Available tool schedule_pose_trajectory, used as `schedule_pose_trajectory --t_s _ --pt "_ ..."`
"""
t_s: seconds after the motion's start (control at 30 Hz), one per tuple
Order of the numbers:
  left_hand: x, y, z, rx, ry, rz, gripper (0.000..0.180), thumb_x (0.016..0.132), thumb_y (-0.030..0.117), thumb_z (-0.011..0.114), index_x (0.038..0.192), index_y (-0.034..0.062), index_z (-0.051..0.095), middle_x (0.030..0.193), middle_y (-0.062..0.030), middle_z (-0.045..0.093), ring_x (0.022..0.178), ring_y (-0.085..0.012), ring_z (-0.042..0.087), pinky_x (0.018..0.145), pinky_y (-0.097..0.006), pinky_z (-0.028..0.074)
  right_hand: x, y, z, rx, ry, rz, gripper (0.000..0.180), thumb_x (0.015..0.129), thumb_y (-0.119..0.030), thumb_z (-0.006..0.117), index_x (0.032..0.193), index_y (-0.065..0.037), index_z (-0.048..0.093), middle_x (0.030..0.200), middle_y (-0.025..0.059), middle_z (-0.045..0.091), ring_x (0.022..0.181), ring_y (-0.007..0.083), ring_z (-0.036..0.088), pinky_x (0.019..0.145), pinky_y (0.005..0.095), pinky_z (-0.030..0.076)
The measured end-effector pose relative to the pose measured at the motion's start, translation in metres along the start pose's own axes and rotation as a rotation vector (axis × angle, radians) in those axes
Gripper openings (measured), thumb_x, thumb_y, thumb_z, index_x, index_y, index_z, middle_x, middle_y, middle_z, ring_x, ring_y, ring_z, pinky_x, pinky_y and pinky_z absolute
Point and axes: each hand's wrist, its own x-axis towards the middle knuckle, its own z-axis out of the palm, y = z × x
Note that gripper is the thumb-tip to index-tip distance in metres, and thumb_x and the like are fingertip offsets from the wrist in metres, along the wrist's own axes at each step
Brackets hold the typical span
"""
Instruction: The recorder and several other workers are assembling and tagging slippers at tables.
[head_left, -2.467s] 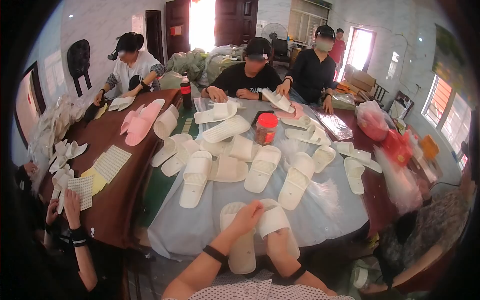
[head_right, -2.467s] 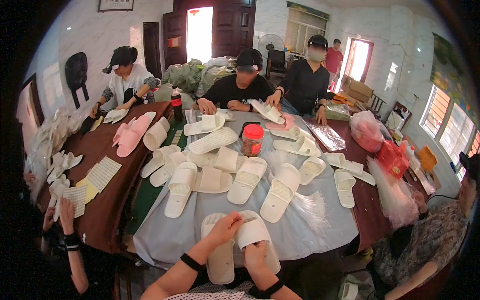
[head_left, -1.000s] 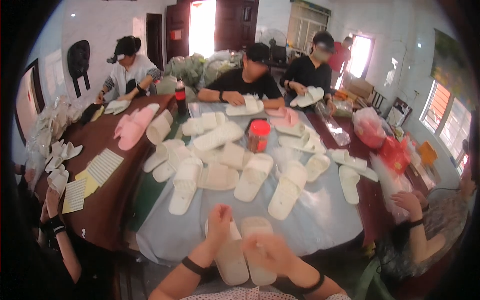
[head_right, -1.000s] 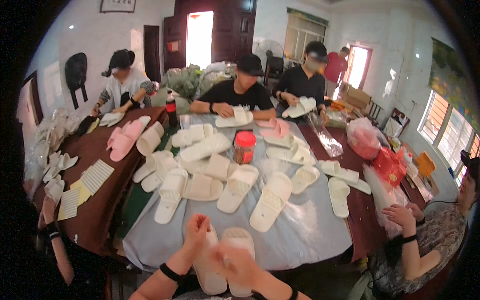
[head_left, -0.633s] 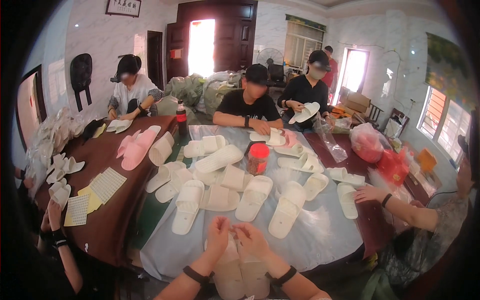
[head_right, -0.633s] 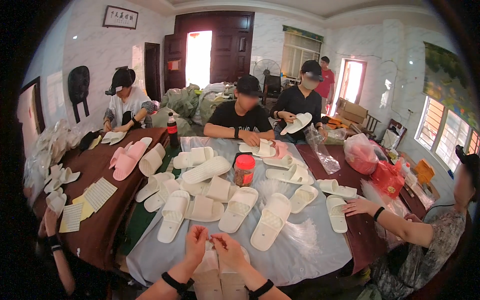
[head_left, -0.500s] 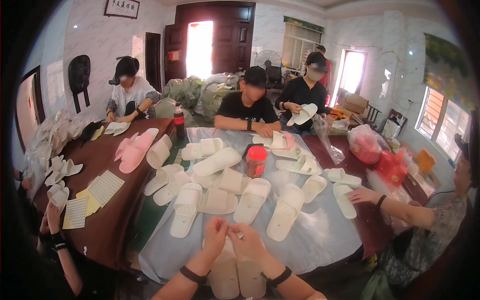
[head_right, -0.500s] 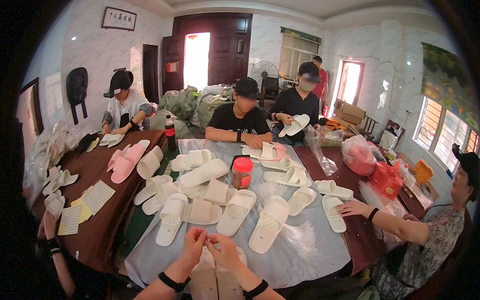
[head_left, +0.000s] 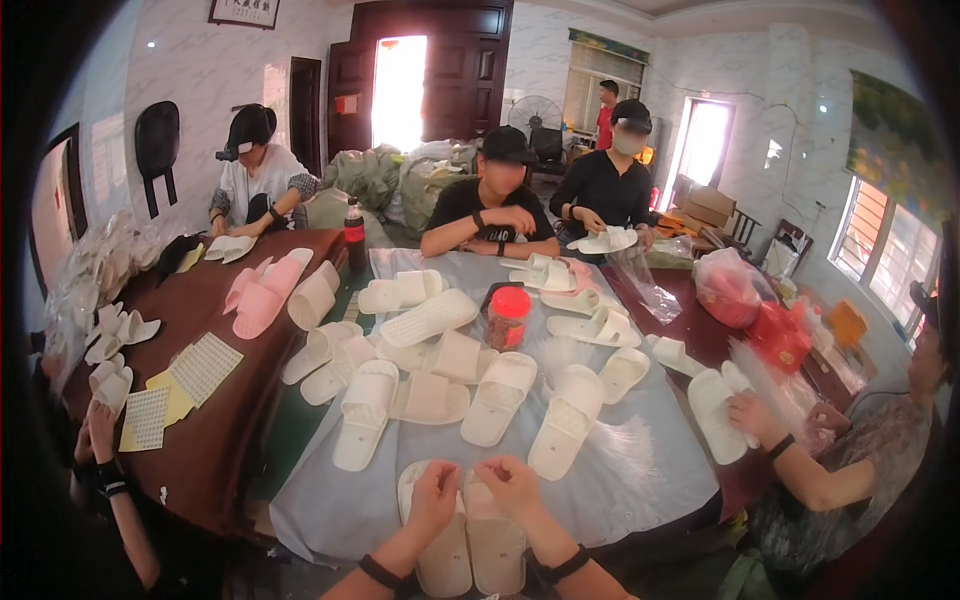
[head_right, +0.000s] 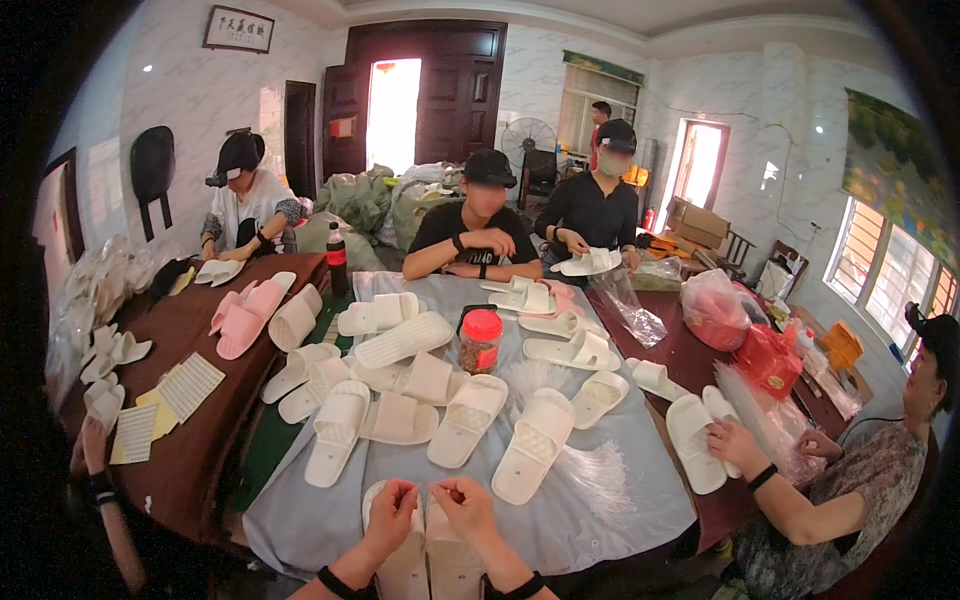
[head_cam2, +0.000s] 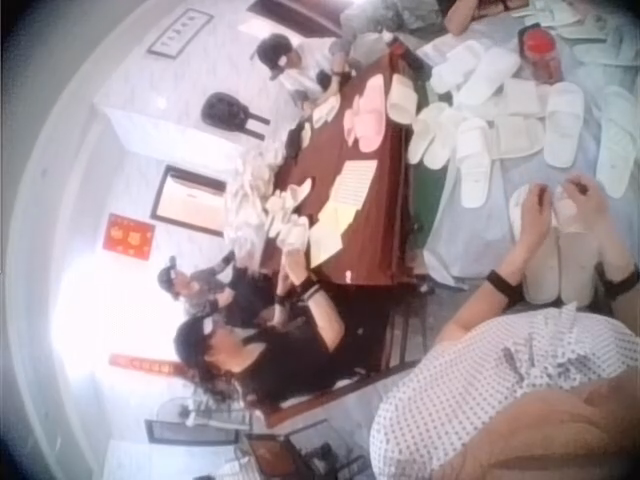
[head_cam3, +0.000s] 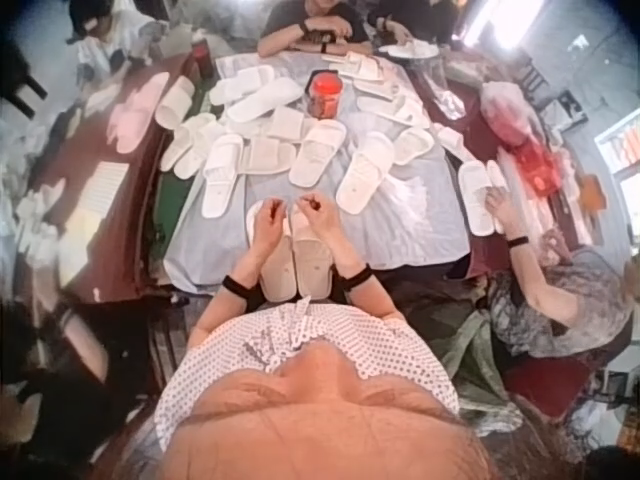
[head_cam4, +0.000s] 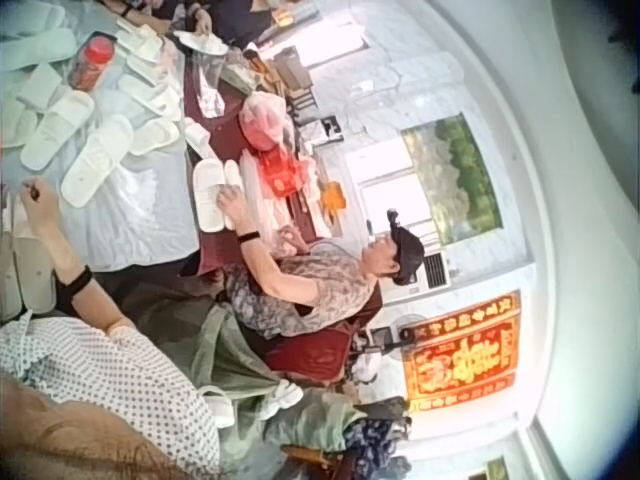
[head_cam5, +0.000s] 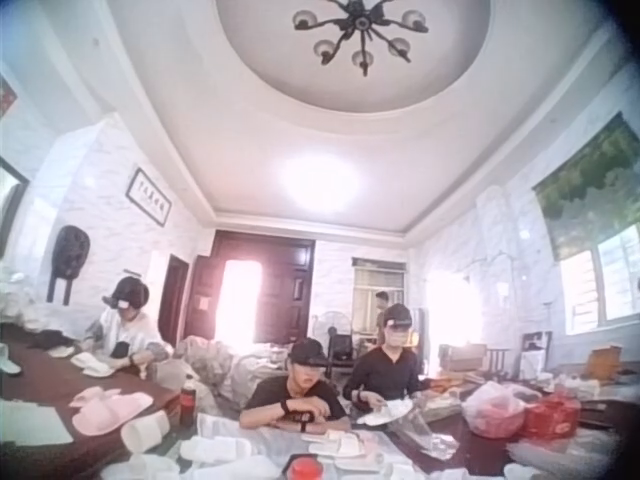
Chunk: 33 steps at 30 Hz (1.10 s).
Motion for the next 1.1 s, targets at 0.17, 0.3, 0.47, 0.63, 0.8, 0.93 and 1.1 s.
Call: schedule_pose_trajectory --t_s 0.17,0.3,0.47,0.63,0.8,0.93,1.1 --pt "0.000 -0.006 -0.004 0.023 -0.098 -0.040 0.009 0.083 0.009 0.053 0.086 0.0011 0.054 0.072 -0.0037 0.057 0.066 -0.0094 0.052 0.059 -0.023 0.042 -0.003 -0.006 0.000 0.049 0.036 0.015 0.019 0.078 -0.018 0.062 0.083 -0.001 0.060 0.066 0.0006 0.059 0.058 0.0040 0.050 0.051 0.0186 0.039" --pt "-0.001 -0.010 -0.003 -0.075 -0.135 -0.015 0.008 0.083 0.009 0.053 0.085 0.0012 0.055 0.070 -0.0030 0.057 0.066 -0.0089 0.052 0.060 -0.022 0.042 -0.005 -0.011 0.007 -0.116 -0.076 -0.029 0.019 0.079 -0.017 0.062 0.083 0.000 0.059 0.064 -0.0007 0.057 0.056 0.0038 0.048 0.049 0.0188 0.038" --pt "-0.001 -0.010 -0.005 -0.096 -0.145 -0.081 0.008 0.083 0.009 0.054 0.086 0.0009 0.054 0.071 -0.0027 0.056 0.067 -0.0086 0.051 0.061 -0.022 0.041 -0.005 -0.008 0.008 -0.025 -0.039 0.020 0.022 0.077 -0.023 0.064 0.083 -0.002 0.061 0.054 -0.0027 0.045 0.048 0.0052 0.038 0.043 0.0214 0.030" --pt "-0.001 -0.010 -0.003 -0.090 -0.109 -0.085 0.007 0.085 0.010 0.054 0.083 0.0029 0.053 0.068 0.0012 0.053 0.062 -0.0045 0.047 0.055 -0.018 0.039 -0.002 0.004 0.009 0.189 0.043 0.091 0.019 0.078 -0.020 0.063 0.085 -0.002 0.060 0.058 -0.0047 0.048 0.051 0.0035 0.040 0.045 0.0201 0.033" --pt "-0.001 -0.011 -0.002 -0.100 -0.123 -0.098 0.010 0.083 0.009 0.054 0.086 0.0004 0.054 0.071 -0.0031 0.056 0.067 -0.0087 0.051 0.061 -0.022 0.041 -0.003 0.009 0.013 0.113 -0.010 -0.025 0.017 0.079 -0.018 0.062 0.085 -0.002 0.060 0.063 -0.0039 0.054 0.055 0.0030 0.045 0.049 0.0190 0.037" --pt "-0.001 -0.011 -0.002 -0.133 -0.119 -0.103 0.009 0.083 0.010 0.054 0.085 0.0006 0.054 0.072 -0.0033 0.057 0.067 -0.0093 0.052 0.062 -0.022 0.042 -0.001 0.003 0.011 0.212 0.025 0.086 0.017 0.079 -0.018 0.061 0.086 -0.002 0.060 0.067 0.0008 0.058 0.058 0.0053 0.050 0.052 0.0195 0.040" --pt "0.000 -0.010 -0.002 -0.089 -0.110 -0.063 0.010 0.083 0.010 0.054 0.085 0.0008 0.054 0.073 -0.0028 0.057 0.068 -0.0081 0.052 0.062 -0.021 0.041 -0.002 0.005 0.011 0.151 -0.033 0.058 0.018 0.079 -0.018 0.061 0.087 -0.002 0.060 0.072 0.0029 0.060 0.061 0.0073 0.054 0.054 0.0202 0.041"
